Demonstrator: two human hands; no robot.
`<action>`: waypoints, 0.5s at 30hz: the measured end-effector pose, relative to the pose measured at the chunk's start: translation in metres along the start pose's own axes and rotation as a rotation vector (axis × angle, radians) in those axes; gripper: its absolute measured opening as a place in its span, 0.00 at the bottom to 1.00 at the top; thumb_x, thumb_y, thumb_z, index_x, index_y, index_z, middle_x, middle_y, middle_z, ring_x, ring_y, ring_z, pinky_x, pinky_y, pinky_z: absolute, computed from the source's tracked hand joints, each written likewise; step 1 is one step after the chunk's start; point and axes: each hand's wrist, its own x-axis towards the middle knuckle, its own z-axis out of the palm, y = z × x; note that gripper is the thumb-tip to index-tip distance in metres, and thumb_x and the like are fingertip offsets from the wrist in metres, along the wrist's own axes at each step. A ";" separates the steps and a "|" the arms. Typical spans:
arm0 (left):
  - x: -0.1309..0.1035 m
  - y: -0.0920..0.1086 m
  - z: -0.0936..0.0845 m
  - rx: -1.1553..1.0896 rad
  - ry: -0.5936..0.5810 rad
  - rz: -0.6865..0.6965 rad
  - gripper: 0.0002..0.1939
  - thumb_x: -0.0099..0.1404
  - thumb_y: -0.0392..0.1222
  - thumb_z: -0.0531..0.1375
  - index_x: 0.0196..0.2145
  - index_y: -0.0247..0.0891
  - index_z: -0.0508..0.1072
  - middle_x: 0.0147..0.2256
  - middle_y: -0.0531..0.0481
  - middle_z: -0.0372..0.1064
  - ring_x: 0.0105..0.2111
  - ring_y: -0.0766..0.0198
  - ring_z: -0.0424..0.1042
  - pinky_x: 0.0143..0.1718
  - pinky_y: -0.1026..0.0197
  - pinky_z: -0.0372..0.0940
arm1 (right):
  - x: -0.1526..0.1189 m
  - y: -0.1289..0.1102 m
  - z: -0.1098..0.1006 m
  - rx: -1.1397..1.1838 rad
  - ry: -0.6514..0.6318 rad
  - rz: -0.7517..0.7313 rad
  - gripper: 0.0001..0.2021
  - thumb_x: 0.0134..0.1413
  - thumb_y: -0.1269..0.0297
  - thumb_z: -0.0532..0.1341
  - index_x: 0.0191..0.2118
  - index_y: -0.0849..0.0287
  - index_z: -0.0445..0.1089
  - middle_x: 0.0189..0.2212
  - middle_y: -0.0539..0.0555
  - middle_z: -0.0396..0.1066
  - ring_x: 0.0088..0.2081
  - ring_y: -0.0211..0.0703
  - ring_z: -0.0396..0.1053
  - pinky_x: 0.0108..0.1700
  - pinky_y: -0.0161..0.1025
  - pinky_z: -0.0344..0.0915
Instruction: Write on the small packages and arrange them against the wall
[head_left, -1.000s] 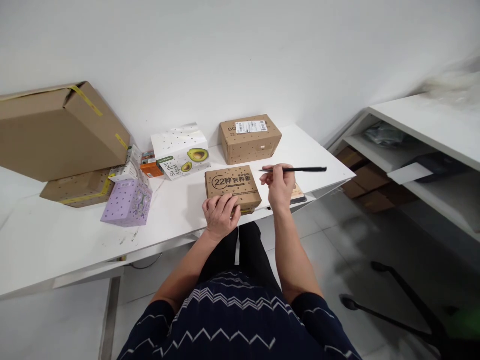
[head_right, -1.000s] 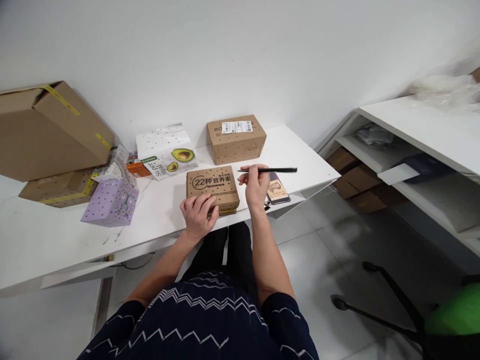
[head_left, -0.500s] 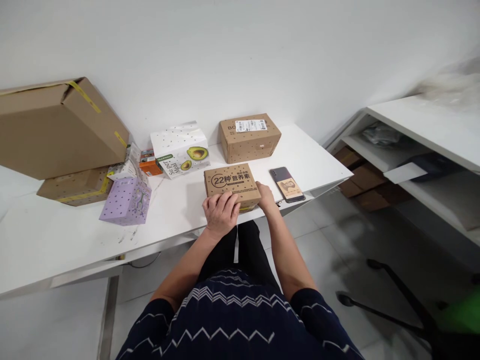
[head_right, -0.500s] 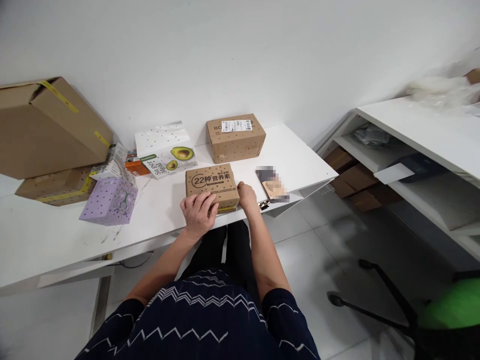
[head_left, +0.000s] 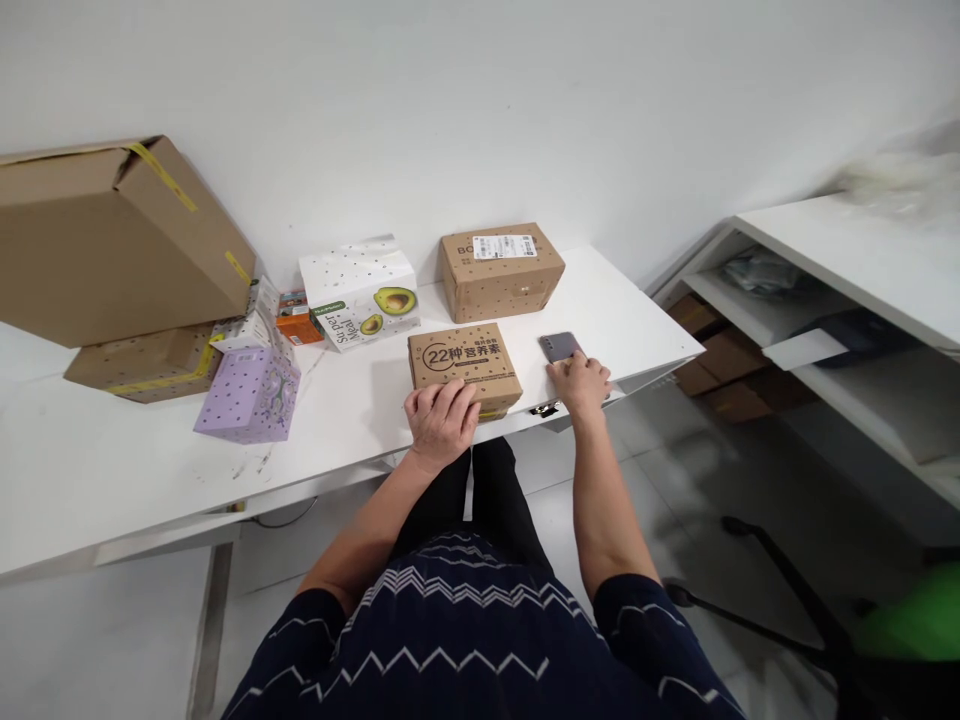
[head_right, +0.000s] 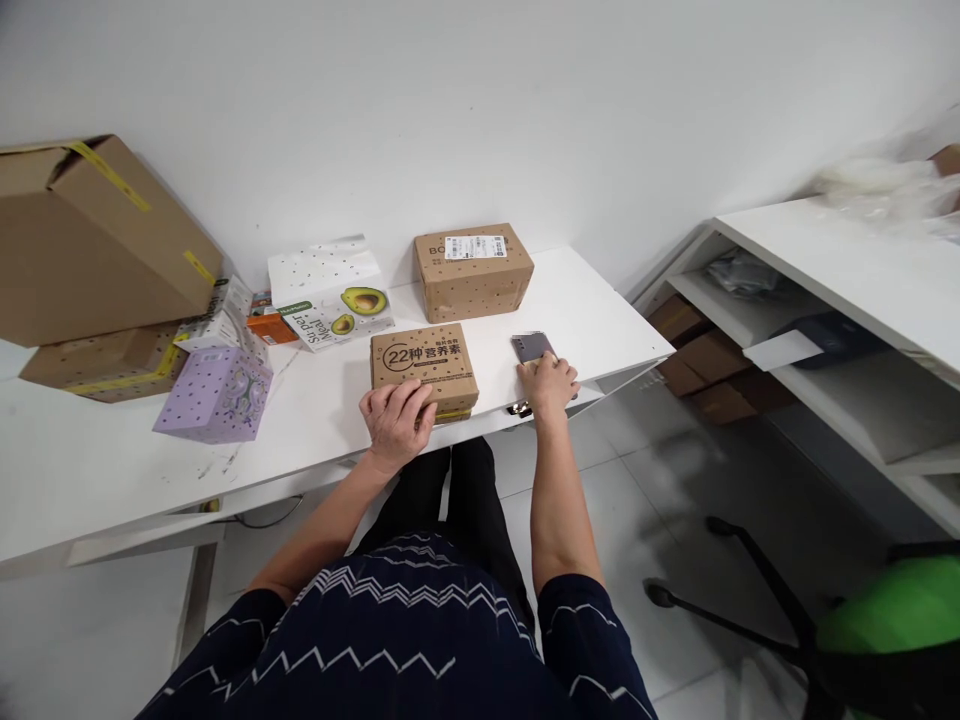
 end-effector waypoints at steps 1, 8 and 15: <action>-0.001 0.000 0.000 -0.007 -0.014 -0.010 0.13 0.65 0.46 0.61 0.47 0.46 0.77 0.43 0.48 0.78 0.43 0.55 0.67 0.49 0.50 0.54 | -0.001 0.000 -0.001 -0.001 0.009 -0.007 0.31 0.60 0.48 0.55 0.64 0.60 0.60 0.60 0.70 0.60 0.60 0.65 0.55 0.58 0.57 0.54; -0.005 -0.002 0.002 -0.028 -0.074 -0.045 0.14 0.66 0.47 0.60 0.48 0.47 0.77 0.44 0.47 0.77 0.44 0.54 0.67 0.50 0.50 0.53 | -0.020 0.010 -0.007 0.173 0.036 0.032 0.33 0.54 0.51 0.60 0.63 0.62 0.62 0.54 0.70 0.67 0.57 0.66 0.61 0.55 0.56 0.59; -0.002 -0.001 0.001 -0.010 -0.066 -0.036 0.13 0.65 0.47 0.61 0.46 0.46 0.78 0.43 0.49 0.78 0.43 0.53 0.68 0.49 0.49 0.52 | -0.067 0.014 -0.050 1.310 -0.177 0.087 0.33 0.50 0.39 0.53 0.54 0.60 0.66 0.39 0.60 0.73 0.37 0.50 0.72 0.36 0.46 0.71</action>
